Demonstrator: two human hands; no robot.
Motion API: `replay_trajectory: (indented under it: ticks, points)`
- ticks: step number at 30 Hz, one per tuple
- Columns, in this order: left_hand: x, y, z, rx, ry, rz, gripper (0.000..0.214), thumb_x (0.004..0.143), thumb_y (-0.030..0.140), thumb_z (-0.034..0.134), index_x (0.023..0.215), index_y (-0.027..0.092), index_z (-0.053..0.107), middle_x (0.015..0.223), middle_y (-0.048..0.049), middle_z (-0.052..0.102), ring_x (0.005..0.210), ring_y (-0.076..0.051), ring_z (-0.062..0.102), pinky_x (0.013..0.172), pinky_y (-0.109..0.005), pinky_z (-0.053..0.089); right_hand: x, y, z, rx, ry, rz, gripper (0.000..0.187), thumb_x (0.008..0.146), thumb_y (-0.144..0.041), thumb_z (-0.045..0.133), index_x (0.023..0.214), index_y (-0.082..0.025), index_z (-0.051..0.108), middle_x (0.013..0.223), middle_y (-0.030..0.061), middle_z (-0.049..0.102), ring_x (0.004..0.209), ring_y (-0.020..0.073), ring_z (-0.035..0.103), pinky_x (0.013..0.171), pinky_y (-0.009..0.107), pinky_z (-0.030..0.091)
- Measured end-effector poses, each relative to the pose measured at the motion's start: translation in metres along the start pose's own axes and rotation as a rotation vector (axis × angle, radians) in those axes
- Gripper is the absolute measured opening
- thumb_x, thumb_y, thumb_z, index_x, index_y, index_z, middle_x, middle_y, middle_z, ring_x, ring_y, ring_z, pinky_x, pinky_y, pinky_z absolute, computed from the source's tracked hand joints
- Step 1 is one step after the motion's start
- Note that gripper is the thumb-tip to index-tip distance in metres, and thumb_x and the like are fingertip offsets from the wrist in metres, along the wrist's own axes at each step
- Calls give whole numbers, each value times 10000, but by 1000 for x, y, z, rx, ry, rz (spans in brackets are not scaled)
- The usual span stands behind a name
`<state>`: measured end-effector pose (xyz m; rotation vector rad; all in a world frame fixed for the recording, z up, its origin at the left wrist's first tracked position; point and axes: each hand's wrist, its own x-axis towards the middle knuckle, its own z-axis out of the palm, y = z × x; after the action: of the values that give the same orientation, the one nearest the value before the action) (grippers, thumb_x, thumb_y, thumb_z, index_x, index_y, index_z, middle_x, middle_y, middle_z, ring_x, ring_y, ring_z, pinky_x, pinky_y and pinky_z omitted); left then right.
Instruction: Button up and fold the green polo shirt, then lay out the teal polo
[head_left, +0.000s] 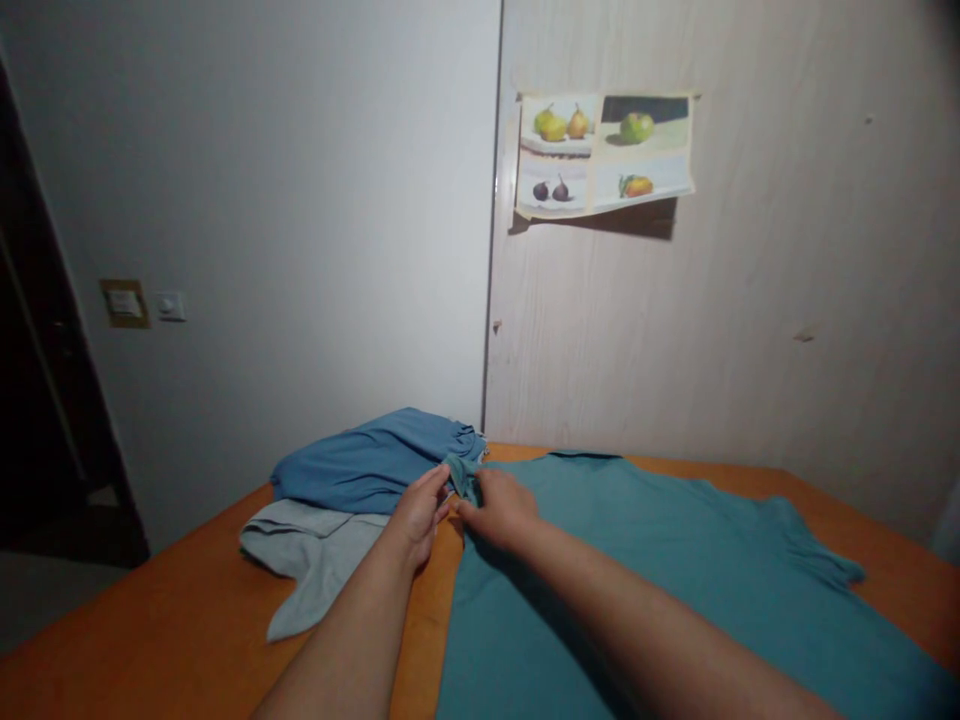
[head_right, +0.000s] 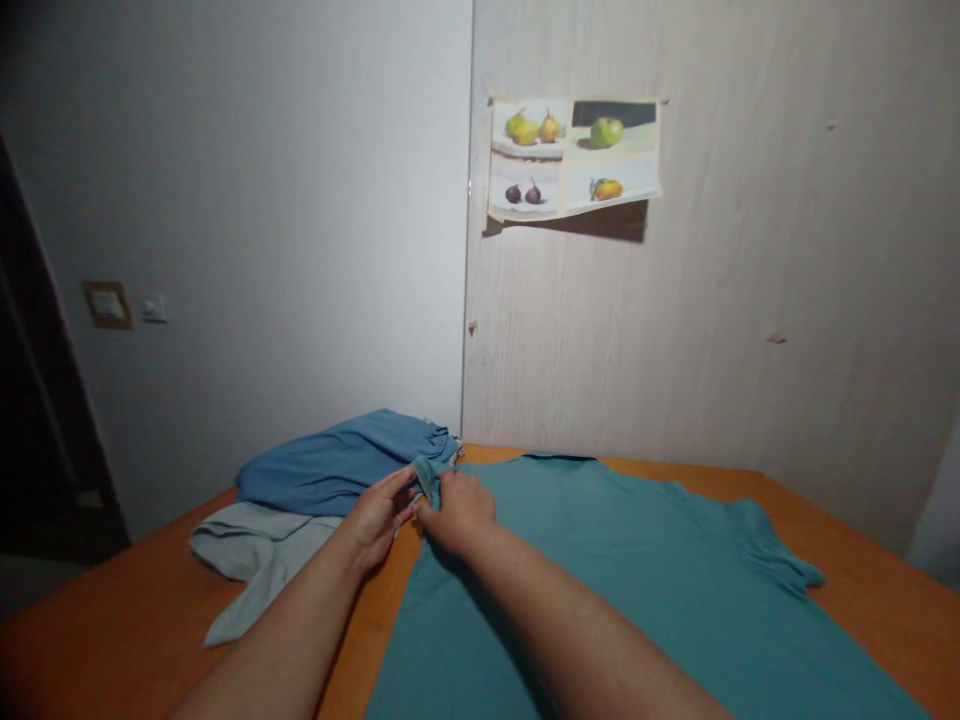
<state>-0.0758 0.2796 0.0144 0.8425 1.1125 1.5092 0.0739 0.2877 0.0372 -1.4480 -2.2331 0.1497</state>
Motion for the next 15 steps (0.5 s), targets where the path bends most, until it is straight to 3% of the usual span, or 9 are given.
replay_trajectory:
  ticks: [3, 5, 7, 10, 12, 15]
  points:
    - [0, 0, 0, -57, 40, -5, 402, 708, 472, 764, 1042, 250, 729, 1234, -24, 692, 1040, -185, 585, 903, -320, 425, 6, -7, 12, -74, -28, 26, 345, 829, -402, 643, 1089, -179, 689, 1135, 168, 698, 1057, 328, 639, 873, 411, 477]
    - [0, 0, 1, -73, 99, -5, 303, 775, 415, 726, 1020, 237, 716, 1187, -28, 702, 1074, -186, 588, 946, -323, 418, 13, -2, 19, 15, -12, 108, 183, 831, -280, 592, 964, -200, 689, 1023, 131, 717, 967, 290, 655, 830, 384, 471]
    - [1, 0, 3, -90, 166, -11, 234, 842, 366, 677, 1031, 228, 687, 1189, -36, 688, 1122, -181, 582, 978, -313, 411, 20, 7, 24, 276, 51, 225, 80, 811, -246, 575, 820, -209, 645, 882, 85, 706, 887, 253, 641, 785, 345, 460]
    - [1, -2, 8, -128, 198, -50, 237, 911, 372, 626, 1103, 233, 635, 1275, -57, 640, 1148, -176, 594, 980, -300, 432, 28, 20, 28, 672, 131, 340, 95, 783, -257, 542, 697, -218, 536, 741, 35, 648, 779, 207, 600, 698, 288, 450]
    - [-3, -4, 13, -167, 148, -116, 314, 932, 445, 603, 1151, 222, 605, 1290, -98, 631, 1106, -194, 633, 941, -314, 474, 29, 26, 29, 788, 125, 363, 72, 772, -253, 497, 710, -220, 515, 726, 17, 633, 719, 182, 585, 646, 264, 453]
    - [-11, -6, 22, -281, -104, -263, 526, 930, 622, 521, 1226, 191, 575, 1233, -157, 665, 1049, -244, 677, 886, -367, 526, 27, 33, 27, 871, 90, 378, 92, 752, -259, 475, 760, -206, 549, 731, 9, 639, 668, 166, 582, 596, 255, 456]
